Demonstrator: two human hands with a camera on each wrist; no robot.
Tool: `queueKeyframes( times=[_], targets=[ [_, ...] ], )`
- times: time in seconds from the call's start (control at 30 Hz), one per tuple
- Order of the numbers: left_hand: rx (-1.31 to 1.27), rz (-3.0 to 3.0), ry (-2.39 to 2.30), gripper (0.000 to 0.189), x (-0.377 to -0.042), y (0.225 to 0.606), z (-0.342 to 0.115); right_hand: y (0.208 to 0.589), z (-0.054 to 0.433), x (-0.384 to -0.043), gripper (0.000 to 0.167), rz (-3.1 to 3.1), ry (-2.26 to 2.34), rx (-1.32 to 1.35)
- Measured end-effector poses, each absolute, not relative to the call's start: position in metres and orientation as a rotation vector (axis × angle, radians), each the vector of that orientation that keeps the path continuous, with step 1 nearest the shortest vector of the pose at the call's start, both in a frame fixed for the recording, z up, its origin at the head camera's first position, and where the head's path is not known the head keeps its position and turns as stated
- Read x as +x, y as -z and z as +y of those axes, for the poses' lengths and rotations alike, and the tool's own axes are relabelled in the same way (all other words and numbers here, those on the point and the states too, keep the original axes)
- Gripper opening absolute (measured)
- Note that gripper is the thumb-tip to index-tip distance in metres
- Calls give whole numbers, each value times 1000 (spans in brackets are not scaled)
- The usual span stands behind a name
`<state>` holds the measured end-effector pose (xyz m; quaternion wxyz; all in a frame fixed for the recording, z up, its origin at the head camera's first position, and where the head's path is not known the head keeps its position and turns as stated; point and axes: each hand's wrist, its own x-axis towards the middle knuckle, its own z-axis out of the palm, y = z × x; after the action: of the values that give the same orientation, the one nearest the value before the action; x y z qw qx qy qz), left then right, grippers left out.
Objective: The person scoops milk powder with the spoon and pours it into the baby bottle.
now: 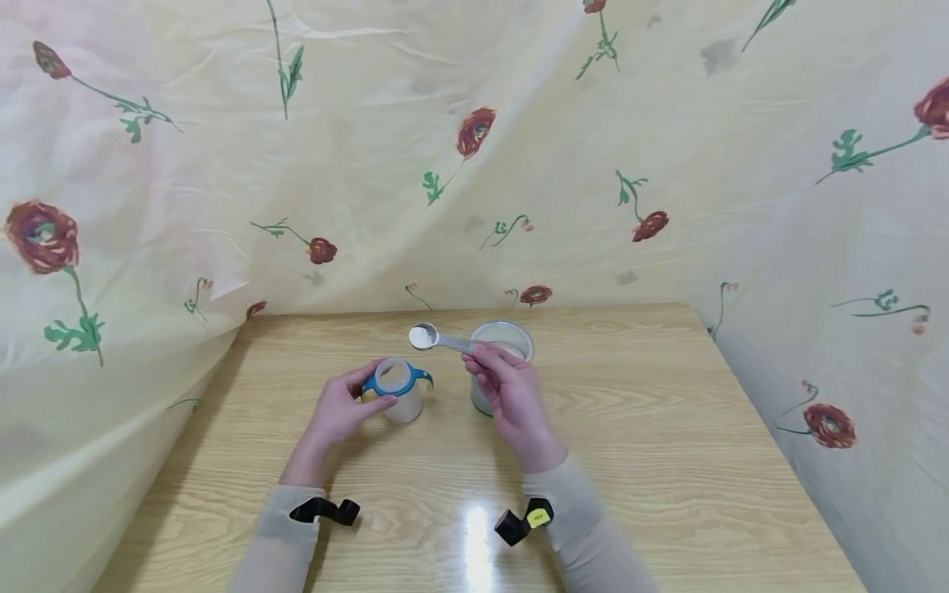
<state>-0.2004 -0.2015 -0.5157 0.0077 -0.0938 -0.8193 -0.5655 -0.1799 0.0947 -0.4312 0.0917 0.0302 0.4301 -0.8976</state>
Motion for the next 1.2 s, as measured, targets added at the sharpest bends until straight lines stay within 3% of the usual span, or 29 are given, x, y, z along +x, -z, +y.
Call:
queueKeyframes(
  times=[0.37,0.77,1.2],
  targets=[
    [-288,-2623,1744,73,-198,515,-216,444,58,-181,12,1355,2603,147],
    [-291,-2616,1758,70,-198,516,-219,460,40,-183,31,1560,2550,168],
    [-274,-2619,1769,72,-199,517,-220,466,41,-183,27,1784,2505,57]
  ],
)
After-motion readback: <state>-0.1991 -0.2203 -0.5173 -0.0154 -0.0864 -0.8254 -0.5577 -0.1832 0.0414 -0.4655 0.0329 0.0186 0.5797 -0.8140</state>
